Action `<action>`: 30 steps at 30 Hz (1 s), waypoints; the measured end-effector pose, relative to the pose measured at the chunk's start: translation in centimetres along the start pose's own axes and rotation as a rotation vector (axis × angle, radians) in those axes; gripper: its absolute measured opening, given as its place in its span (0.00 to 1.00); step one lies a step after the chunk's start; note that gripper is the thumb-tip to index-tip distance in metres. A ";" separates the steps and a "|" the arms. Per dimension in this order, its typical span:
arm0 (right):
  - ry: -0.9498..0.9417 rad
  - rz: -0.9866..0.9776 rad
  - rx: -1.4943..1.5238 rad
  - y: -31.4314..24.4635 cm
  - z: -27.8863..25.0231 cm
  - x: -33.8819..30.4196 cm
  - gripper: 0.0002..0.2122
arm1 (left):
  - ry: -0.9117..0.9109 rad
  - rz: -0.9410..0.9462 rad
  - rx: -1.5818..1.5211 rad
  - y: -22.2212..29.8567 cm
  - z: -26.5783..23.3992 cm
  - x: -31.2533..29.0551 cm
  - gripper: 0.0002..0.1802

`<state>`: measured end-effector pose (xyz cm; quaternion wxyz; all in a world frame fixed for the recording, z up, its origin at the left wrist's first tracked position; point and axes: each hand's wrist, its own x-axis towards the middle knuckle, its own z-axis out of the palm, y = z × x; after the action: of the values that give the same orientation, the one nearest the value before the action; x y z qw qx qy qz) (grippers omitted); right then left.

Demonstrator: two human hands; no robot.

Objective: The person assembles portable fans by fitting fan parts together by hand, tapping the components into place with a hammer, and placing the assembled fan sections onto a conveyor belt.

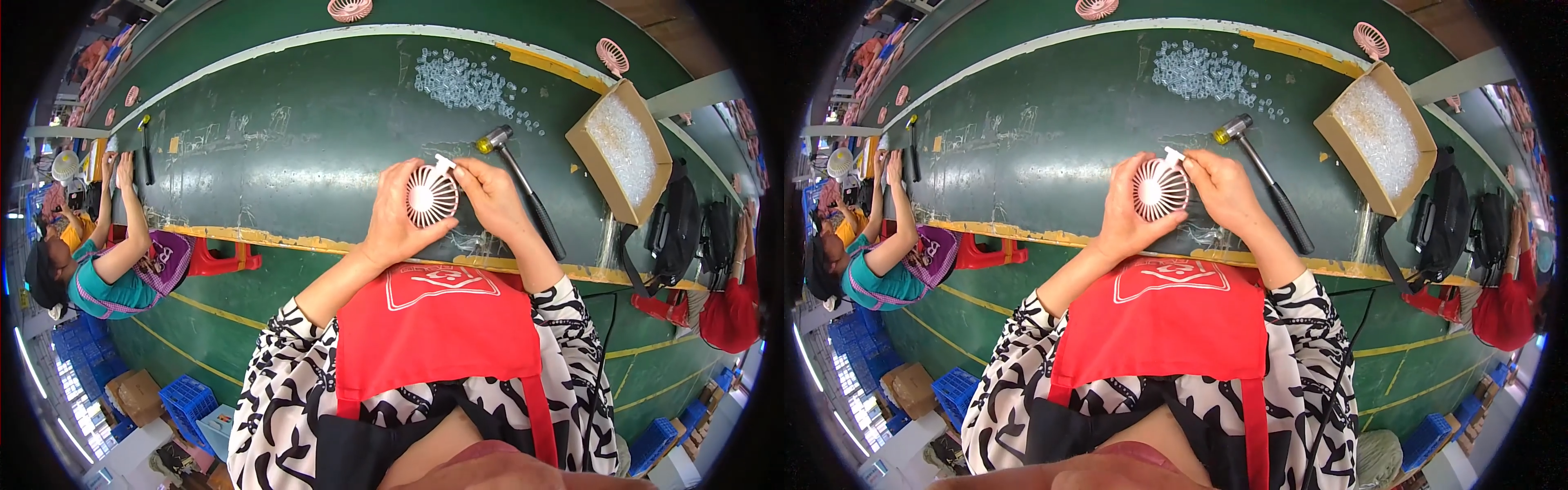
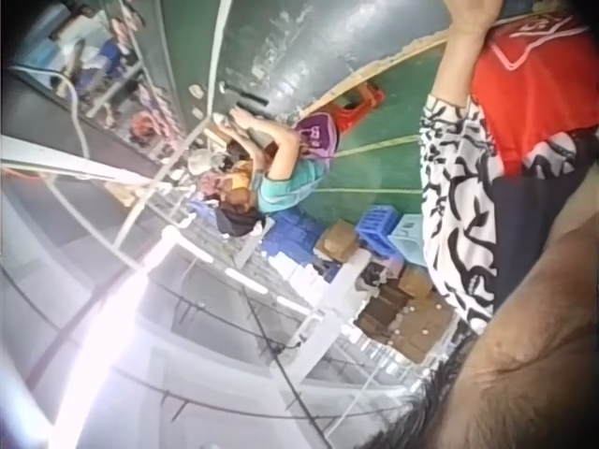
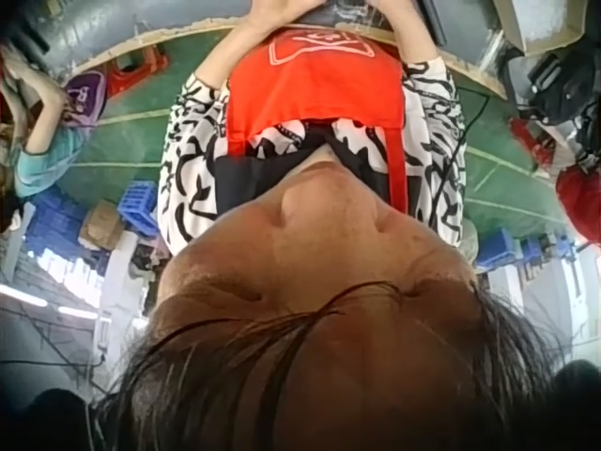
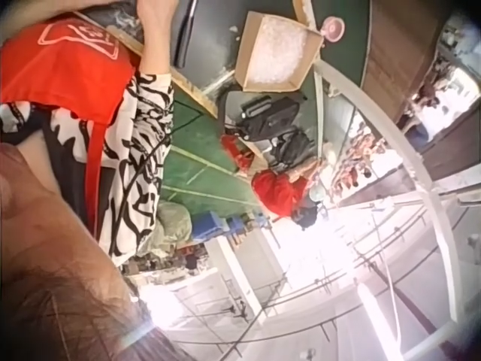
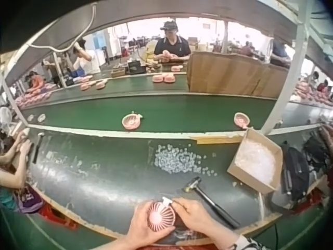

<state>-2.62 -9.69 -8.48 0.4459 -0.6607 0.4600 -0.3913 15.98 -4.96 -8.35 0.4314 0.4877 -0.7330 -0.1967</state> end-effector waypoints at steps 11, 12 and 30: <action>0.130 -0.044 -0.034 1.2 -2.8 -1.4 0.08 | 0.137 -0.013 0.007 -4.0 1.2 7.5 0.08; 0.150 -0.105 -0.062 1.4 -2.7 -1.3 0.08 | 0.177 -0.044 0.009 -5.1 1.3 8.7 0.05; 0.107 -0.119 -0.133 1.9 -2.5 -1.5 0.08 | 0.047 0.137 0.603 -7.8 2.6 11.7 0.04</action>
<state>-5.82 -9.21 -9.73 0.3515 -0.6933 0.4680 -0.4205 16.33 -19.12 -10.18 0.2961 0.5476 -0.7794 0.0704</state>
